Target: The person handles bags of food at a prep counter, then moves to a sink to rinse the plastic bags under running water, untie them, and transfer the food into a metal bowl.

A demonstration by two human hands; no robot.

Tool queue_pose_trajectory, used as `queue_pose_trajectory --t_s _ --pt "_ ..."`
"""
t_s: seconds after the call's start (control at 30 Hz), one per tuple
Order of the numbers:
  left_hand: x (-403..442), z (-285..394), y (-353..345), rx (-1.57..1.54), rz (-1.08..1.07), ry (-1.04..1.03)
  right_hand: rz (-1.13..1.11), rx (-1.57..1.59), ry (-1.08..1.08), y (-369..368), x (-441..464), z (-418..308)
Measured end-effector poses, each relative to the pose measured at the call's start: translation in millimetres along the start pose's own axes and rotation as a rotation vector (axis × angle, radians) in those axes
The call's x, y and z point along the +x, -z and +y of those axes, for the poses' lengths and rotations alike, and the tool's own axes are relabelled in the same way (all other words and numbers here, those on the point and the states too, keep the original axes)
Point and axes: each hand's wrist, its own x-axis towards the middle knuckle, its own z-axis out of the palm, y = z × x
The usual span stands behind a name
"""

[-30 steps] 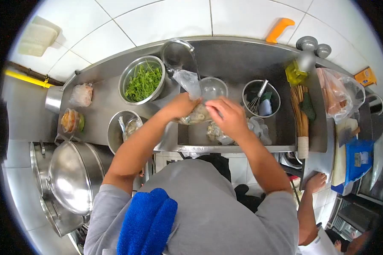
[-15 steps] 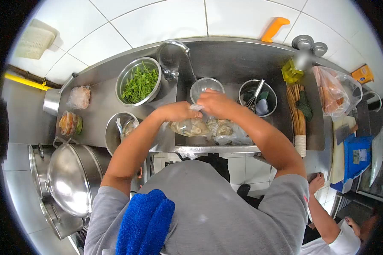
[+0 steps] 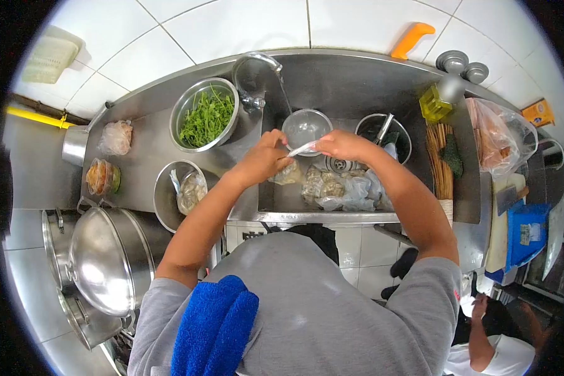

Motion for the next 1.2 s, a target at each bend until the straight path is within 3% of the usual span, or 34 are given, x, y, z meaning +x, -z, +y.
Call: queue_pose_trajectory --t_s 0.07,0.13,0.17,0.23,0.27,0.33,0.5,0.6,0.67,0.7,0.77,0.83,0.87,0.9,0.93,1.07,1.13,1.2 --pt "3 2 2 0.054 0.006 0.021 0.019 0.115 -0.019 -4 -6 -4" --pt "6 2 0 0.207 -0.009 0.040 -0.066 0.553 -0.138 -9 -15 -10" --pt "6 0 -2 0.209 -0.005 0.045 -0.071 0.550 -0.135 -13 -18 -12" --pt "5 -4 -7 0.208 0.180 0.017 -0.116 0.931 -0.115 -25 -27 -13" --pt "6 -4 -6 0.209 0.180 0.018 -0.117 0.931 -0.115 -34 -29 -14" --pt "7 -4 -5 0.173 0.354 0.059 -0.173 1.512 -0.009 -62 -27 -17" --pt "22 4 -7 -0.062 0.642 0.234 -0.180 2.031 0.399 -134 -13 -51" --pt "29 24 -3 -0.274 0.699 0.291 -0.125 2.024 0.352 -153 2 -52" --pt "32 47 8 -0.899 0.490 0.574 -0.219 1.966 0.465 -149 19 -28" --pt "29 61 18 -1.087 0.401 0.575 -0.331 1.878 0.535 -142 24 -22" --pt "16 76 33 -1.097 0.300 0.495 -0.539 1.779 0.557 -110 19 -29" --pt "1 89 44 -0.918 0.213 0.163 -0.100 1.326 0.247 -75 -18 -52" --pt "-8 92 49 -0.719 0.229 -0.075 -0.363 0.987 0.477 -46 5 -33" --pt "-9 92 50 -0.509 0.338 -0.267 -0.245 0.686 0.410 -33 5 -45" --pt "-14 89 49 -0.504 0.343 -0.263 -0.125 0.384 0.341 -22 1 -60" --pt "-36 56 26 -0.215 0.471 -0.232 -0.030 0.096 0.561 -11 7 -77" --pt "-52 39 12 -0.208 0.504 -0.047 -0.025 0.051 0.203 -24 5 -92" --pt "-66 27 6 -0.155 0.474 -0.005 -0.011 0.008 0.156 -43 18 -92"
